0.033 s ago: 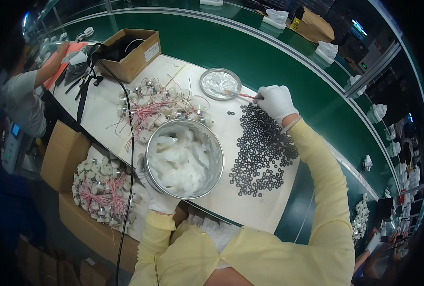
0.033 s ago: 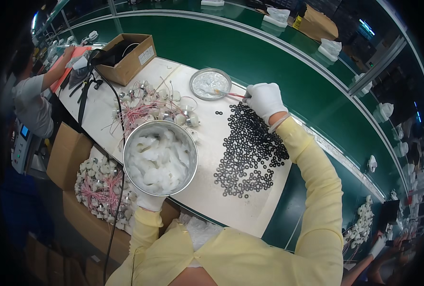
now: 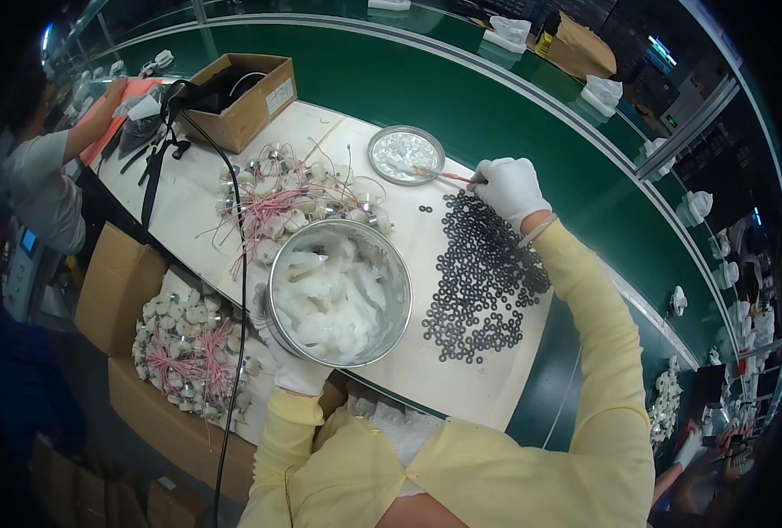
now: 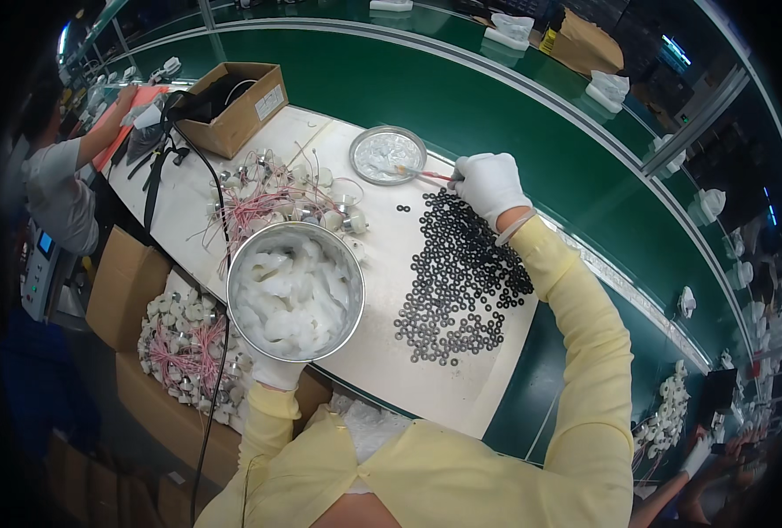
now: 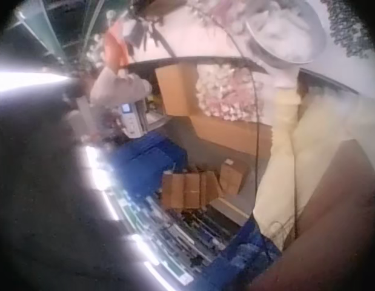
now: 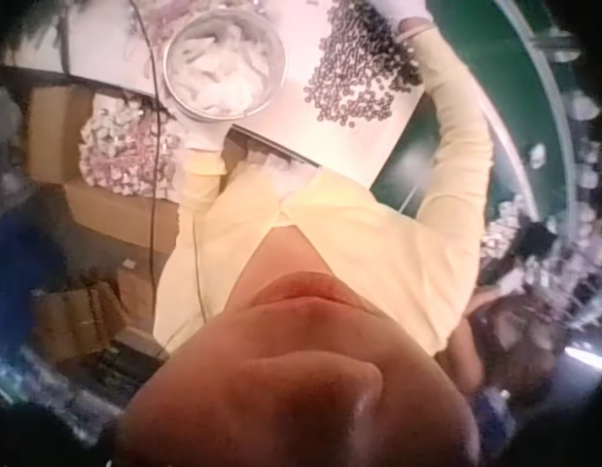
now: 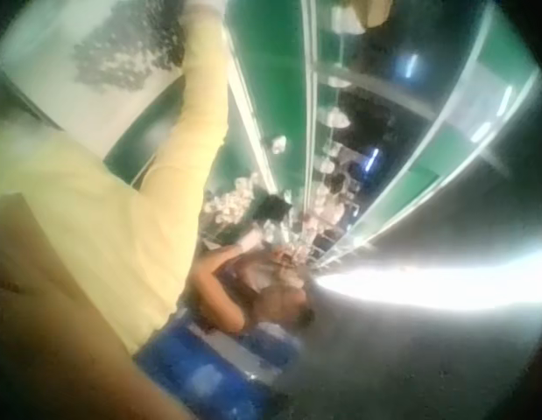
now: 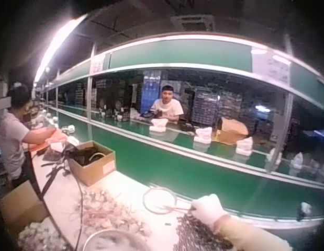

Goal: The person scoops a white paste from a metal can using a red stick and applies it to small black circular components on a table. The person repeatedly transfers the paste to a small metal dish and uses the stick to coat the components one by one.

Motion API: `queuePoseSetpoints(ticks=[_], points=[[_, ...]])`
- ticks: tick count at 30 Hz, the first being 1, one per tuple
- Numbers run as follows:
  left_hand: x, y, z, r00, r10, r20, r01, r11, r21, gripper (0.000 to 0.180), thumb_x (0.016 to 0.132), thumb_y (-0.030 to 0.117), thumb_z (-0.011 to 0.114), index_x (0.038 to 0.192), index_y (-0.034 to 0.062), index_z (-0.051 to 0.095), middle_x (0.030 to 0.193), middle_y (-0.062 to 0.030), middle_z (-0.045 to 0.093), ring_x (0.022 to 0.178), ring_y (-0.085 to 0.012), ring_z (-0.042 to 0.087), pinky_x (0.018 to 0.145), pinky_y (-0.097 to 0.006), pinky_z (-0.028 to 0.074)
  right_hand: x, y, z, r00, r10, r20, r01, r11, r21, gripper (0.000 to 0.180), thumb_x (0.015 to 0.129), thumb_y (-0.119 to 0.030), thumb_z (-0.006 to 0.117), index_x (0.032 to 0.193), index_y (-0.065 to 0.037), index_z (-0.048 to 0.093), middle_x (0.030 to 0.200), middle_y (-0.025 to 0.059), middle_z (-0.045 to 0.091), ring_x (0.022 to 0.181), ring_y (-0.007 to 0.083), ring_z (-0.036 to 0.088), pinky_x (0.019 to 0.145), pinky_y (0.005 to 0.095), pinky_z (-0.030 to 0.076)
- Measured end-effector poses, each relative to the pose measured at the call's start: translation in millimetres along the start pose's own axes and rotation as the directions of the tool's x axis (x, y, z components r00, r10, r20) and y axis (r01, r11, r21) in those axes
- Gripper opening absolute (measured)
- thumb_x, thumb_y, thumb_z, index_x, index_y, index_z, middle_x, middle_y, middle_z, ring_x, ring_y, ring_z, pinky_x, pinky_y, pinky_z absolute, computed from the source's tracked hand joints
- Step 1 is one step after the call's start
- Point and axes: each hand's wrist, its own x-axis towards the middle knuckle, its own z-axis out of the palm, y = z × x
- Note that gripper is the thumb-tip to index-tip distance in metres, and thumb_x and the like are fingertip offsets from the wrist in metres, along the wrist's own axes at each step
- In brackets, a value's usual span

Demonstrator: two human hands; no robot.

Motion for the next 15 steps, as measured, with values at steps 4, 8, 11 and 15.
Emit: queuePoseSetpoints(ticks=[4, 8, 11, 15], points=[[-10.0, 5.1, 6.1, 0.984, -0.138, 0.112, 0.178, 0.717, -0.674, 0.059, 0.102, 0.056, 0.039, 0.142, 0.0130, 0.049, 0.141, -0.0086, 0.052, 0.130, -0.0253, 0.048, 0.114, -0.042, 0.037, -5.1, -3.3, -11.0, 1.000, 0.015, 0.008, -0.015, 1.000, -0.009, 0.012, 0.080, -0.026, 0.075, 0.082, -0.014, 0.076, 0.078, 0.0081, 0.072, 0.077, 0.0266, 0.070, 0.071, 0.0386, 0.052], [-4.2, -2.4, -6.9, 0.985, 0.104, 0.141, -0.126, 0.979, 0.161, 0.061, 0.101, 0.057, 0.040, 0.142, 0.0127, 0.049, 0.140, -0.0089, 0.053, 0.130, -0.0258, 0.049, 0.114, -0.043, 0.037, -9.2, 1.9, -15.9, 1.000, 0.010, 0.018, -0.009, 1.000, -0.025, 0.011, 0.079, -0.023, 0.076, 0.082, -0.013, 0.076, 0.078, 0.0094, 0.072, 0.077, 0.0275, 0.070, 0.070, 0.0382, 0.054], [-5.2, -1.3, 9.7, 0.926, 0.086, 0.368, -0.131, 0.986, 0.099, 0.063, 0.100, 0.059, 0.042, 0.141, 0.0123, 0.049, 0.140, -0.0092, 0.053, 0.129, -0.0263, 0.050, 0.113, -0.043, 0.038, -12.7, 8.4, -16.0, 1.000, -0.008, 0.016, 0.009, 0.999, -0.050, 0.015, 0.082, -0.032, 0.073, 0.081, -0.017, 0.076, 0.075, 0.0083, 0.071, 0.075, 0.0270, 0.069, 0.071, 0.0395, 0.049], [-5.7, -1.1, 15.7, 0.928, 0.042, 0.369, 0.000, 0.993, -0.115, 0.063, 0.099, 0.059, 0.043, 0.141, 0.0123, 0.049, 0.139, -0.0094, 0.054, 0.129, -0.0268, 0.050, 0.113, -0.044, 0.038, -15.7, 9.4, -21.4, 1.000, 0.010, 0.026, -0.010, 1.000, -0.011, 0.017, 0.084, -0.031, 0.072, 0.084, -0.015, 0.077, 0.078, 0.0104, 0.071, 0.078, 0.0285, 0.069, 0.073, 0.0405, 0.051]])
